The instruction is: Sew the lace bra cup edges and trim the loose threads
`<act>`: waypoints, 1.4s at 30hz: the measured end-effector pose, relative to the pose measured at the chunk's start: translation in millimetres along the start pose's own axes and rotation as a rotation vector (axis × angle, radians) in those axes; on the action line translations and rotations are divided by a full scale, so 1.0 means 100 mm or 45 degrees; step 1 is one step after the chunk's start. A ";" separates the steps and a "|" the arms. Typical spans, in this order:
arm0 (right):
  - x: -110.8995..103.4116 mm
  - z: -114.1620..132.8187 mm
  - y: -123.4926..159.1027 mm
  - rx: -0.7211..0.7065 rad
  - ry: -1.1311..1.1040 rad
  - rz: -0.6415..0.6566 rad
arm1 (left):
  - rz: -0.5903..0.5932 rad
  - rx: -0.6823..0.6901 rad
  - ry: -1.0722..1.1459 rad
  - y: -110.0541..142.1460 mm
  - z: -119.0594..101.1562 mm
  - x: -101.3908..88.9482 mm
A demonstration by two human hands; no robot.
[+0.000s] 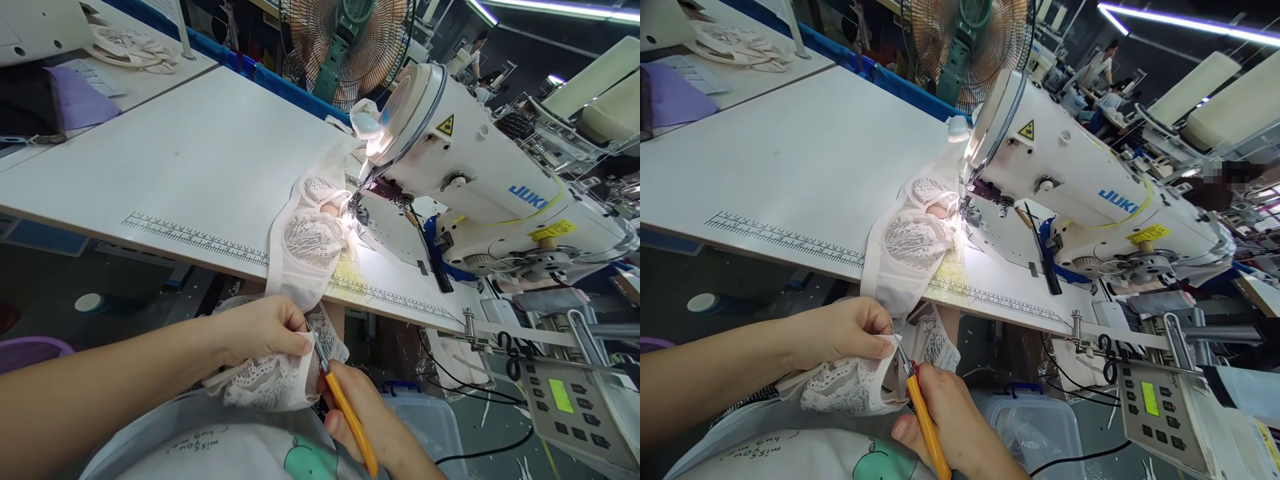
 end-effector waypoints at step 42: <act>-0.16 -0.14 -0.04 0.033 -0.151 -0.425 | 0.002 0.086 -0.031 0.10 -0.13 -0.07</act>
Point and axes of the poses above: each hand's wrist, its own y-axis away from the middle knuckle, its own x-axis out of the palm, z = x × y, the point moved 10 cm from there along -y, towards the middle knuckle, and after that the axes turned 13 degrees about -z, right-handed, at the moved point
